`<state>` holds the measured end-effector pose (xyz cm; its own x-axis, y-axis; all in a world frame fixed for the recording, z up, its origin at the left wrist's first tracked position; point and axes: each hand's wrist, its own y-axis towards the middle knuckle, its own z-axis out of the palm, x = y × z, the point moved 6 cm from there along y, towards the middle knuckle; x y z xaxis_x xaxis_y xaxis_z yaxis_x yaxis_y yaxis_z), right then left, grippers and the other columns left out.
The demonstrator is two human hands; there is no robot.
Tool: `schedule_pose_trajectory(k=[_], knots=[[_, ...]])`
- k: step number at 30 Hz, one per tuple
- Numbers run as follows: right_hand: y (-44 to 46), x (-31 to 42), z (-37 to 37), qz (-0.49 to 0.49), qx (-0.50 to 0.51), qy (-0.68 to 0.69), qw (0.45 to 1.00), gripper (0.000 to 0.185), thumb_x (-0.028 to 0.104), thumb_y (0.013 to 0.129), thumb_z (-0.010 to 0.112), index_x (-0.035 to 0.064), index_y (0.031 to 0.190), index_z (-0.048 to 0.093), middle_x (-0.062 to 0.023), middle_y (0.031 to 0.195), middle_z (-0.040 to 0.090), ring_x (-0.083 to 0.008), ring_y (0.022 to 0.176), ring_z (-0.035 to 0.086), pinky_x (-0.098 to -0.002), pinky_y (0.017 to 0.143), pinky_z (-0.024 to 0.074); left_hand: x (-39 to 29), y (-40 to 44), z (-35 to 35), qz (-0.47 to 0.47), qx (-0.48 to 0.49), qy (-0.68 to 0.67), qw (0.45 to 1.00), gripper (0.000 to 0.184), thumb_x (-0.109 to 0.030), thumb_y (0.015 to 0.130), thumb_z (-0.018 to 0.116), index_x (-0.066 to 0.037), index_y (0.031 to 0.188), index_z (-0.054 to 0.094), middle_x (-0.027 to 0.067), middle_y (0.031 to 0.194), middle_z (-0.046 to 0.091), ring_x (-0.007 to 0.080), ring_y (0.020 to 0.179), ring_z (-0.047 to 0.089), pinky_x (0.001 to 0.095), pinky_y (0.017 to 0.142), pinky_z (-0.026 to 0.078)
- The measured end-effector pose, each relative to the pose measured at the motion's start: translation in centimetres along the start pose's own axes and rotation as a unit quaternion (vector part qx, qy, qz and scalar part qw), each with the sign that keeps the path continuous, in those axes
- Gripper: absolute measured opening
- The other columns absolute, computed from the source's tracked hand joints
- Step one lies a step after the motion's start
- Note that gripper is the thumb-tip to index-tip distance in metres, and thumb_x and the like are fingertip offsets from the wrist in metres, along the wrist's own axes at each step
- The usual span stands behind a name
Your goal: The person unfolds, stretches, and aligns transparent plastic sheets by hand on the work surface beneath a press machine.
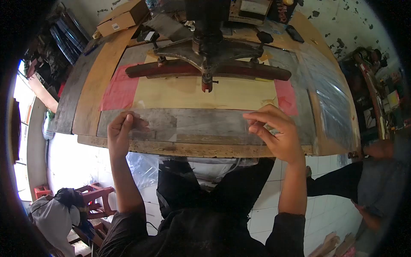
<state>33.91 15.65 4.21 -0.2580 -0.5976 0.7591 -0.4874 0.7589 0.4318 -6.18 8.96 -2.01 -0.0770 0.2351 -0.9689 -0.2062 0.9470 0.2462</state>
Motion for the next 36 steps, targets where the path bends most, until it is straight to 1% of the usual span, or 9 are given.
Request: schedule_pose_trajectory(k=[6,9,11,15,17,21,26,30,36], knots=[[0.8,1.8,0.5,0.02,0.061,-0.079,0.995,0.035,-0.009,0.09,0.073,0.0039,0.122,0.076,-0.0067,0.104,0.067,-0.0187,0.088,0.072,-0.0344,0.076,0.0585,-2.4,-0.8,-0.4,0.029,-0.015,0.031,0.999,0.029,-0.018,0.113,0.057,0.007,0.109,0.07,0.0171,0.091,0.079,0.0236,0.08,0.078,0.0364,0.073,0.063],[1.2,3.0,0.8,-0.025,0.092,-0.13,0.987,0.027,-0.008,0.092,0.072,0.0035,0.115,0.075,-0.0073,0.105,0.067,-0.0207,0.09,0.072,-0.0344,0.079,0.0581,-3.2,-1.3,-0.1,0.011,-0.073,0.049,0.996,0.03,-0.022,0.114,0.055,0.006,0.111,0.068,0.0158,0.09,0.078,0.0219,0.077,0.077,0.0351,0.073,0.062],[1.3,3.2,1.2,0.027,0.154,-0.092,0.983,0.018,-0.003,0.092,0.074,0.0026,0.109,0.073,-0.0073,0.105,0.067,-0.023,0.094,0.071,-0.0359,0.081,0.0565,-4.3,-1.7,0.6,0.014,-0.082,0.063,0.995,0.03,-0.021,0.114,0.055,0.005,0.112,0.068,0.0158,0.092,0.078,0.0217,0.078,0.077,0.0343,0.072,0.061],[1.2,3.4,1.2,0.016,0.192,-0.056,0.98,0.015,0.004,0.091,0.078,0.0026,0.106,0.073,-0.0069,0.105,0.068,-0.0243,0.096,0.07,-0.0369,0.084,0.0549,-5.5,-2.2,0.8,0.059,-0.12,0.083,0.988,0.03,-0.022,0.114,0.056,0.006,0.112,0.069,0.0166,0.092,0.079,0.0227,0.078,0.078,0.0328,0.07,0.062],[1.1,4.0,1.6,0.001,0.206,-0.088,0.975,0.018,0.004,0.085,0.085,0.0013,0.097,0.072,-0.0067,0.106,0.068,-0.0236,0.099,0.068,-0.0352,0.084,0.0538,-6.1,-2.4,1.0,0.068,-0.123,0.079,0.987,0.03,-0.022,0.114,0.056,0.006,0.112,0.069,0.0164,0.093,0.079,0.0227,0.077,0.078,0.0325,0.07,0.061],[1.0,4.5,1.4,-0.018,0.156,-0.092,0.983,0.014,0.007,0.087,0.084,0.0022,0.097,0.075,-0.0061,0.103,0.07,-0.0223,0.097,0.071,-0.0346,0.085,0.0542,-6.3,-2.7,-0.1,0.063,-0.142,0.085,0.984,0.031,-0.023,0.114,0.056,0.005,0.113,0.068,0.0162,0.095,0.079,0.0224,0.077,0.078,0.0317,0.069,0.061],[1.1,5.5,0.1,-0.076,0.034,0.039,0.996,0.009,0.004,0.088,0.083,0.0023,0.093,0.075,-0.0068,0.098,0.076,-0.0161,0.091,0.072,-0.0318,0.081,0.0546,-7.5,-3.5,-0.5,0.055,-0.141,0.078,0.985,0.03,-0.024,0.115,0.054,0.003,0.115,0.067,0.0165,0.096,0.078,0.0201,0.074,0.076,0.0308,0.068,0.06],[1.4,7.1,-0.5,-0.076,0.032,0.028,0.996,0.007,0.002,0.09,0.081,0.0022,0.093,0.075,-0.0065,0.096,0.077,-0.0135,0.088,0.071,-0.0299,0.08,0.0541,-8.4,-3.9,-1.1,0.07,-0.145,0.088,0.983,0.032,-0.025,0.115,0.053,0.003,0.115,0.067,0.0163,0.095,0.078,0.0195,0.07,0.075,0.0297,0.066,0.059],[1.5,8.0,-0.5,-0.053,0.03,0.04,0.997,0.008,0.01,0.095,0.08,0.0026,0.095,0.076,-0.0056,0.094,0.077,-0.0112,0.084,0.068,-0.0276,0.076,0.0524,-8.9,-4.5,-1.6,0.07,-0.15,0.086,0.982,0.031,-0.024,0.115,0.053,0.003,0.114,0.067,0.0158,0.093,0.078,0.0194,0.066,0.074,0.0289,0.063,0.056]])
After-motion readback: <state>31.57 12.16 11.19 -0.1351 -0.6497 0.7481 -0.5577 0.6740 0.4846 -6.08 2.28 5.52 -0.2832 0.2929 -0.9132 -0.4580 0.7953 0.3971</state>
